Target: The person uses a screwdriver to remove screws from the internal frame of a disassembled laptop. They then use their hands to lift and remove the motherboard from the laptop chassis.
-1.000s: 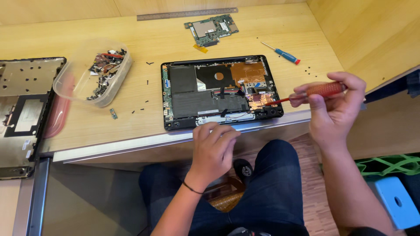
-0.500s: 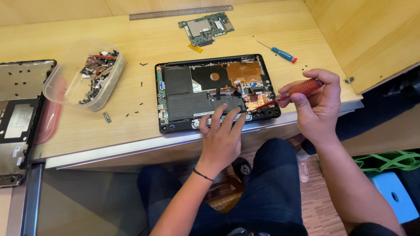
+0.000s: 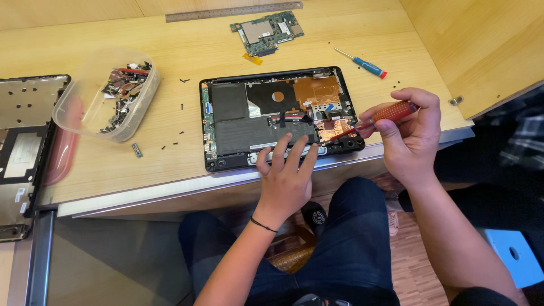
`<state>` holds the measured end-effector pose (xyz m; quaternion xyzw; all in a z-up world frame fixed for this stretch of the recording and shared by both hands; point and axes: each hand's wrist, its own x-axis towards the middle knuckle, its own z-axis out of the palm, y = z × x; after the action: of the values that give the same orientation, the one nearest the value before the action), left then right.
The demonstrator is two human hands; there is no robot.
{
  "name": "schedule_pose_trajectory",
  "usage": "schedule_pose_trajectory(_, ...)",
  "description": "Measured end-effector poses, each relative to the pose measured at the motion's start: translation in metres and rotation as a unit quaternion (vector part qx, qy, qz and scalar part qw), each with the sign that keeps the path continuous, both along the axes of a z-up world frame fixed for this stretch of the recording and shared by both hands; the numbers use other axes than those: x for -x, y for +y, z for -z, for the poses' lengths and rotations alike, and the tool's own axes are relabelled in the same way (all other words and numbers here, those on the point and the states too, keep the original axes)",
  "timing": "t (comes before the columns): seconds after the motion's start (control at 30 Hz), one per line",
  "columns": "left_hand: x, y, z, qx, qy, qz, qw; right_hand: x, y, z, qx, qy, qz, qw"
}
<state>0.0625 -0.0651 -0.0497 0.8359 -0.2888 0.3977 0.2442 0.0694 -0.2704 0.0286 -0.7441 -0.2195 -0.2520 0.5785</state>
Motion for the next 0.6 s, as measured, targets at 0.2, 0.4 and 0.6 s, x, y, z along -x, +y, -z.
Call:
schedule_pose_trajectory(0.2,0.0008,0.0015,-0.0015,0.008,0.002,0.008,1.0,0.0008,0.0,0.0029,-0.006,-0.002,-0.007,1.0)
schedule_pose_trajectory(0.4,0.0009,0.0006,-0.002,0.004,0.003,-0.006,1.0,0.0012,0.0003,0.0037,-0.003,0.001,-0.002,1.0)
schedule_pose_trajectory(0.6,0.0009,0.0001,-0.0028,0.006,0.004,-0.006,1.0,-0.0018,0.0014,0.0039,0.009,-0.004,-0.011,1.0)
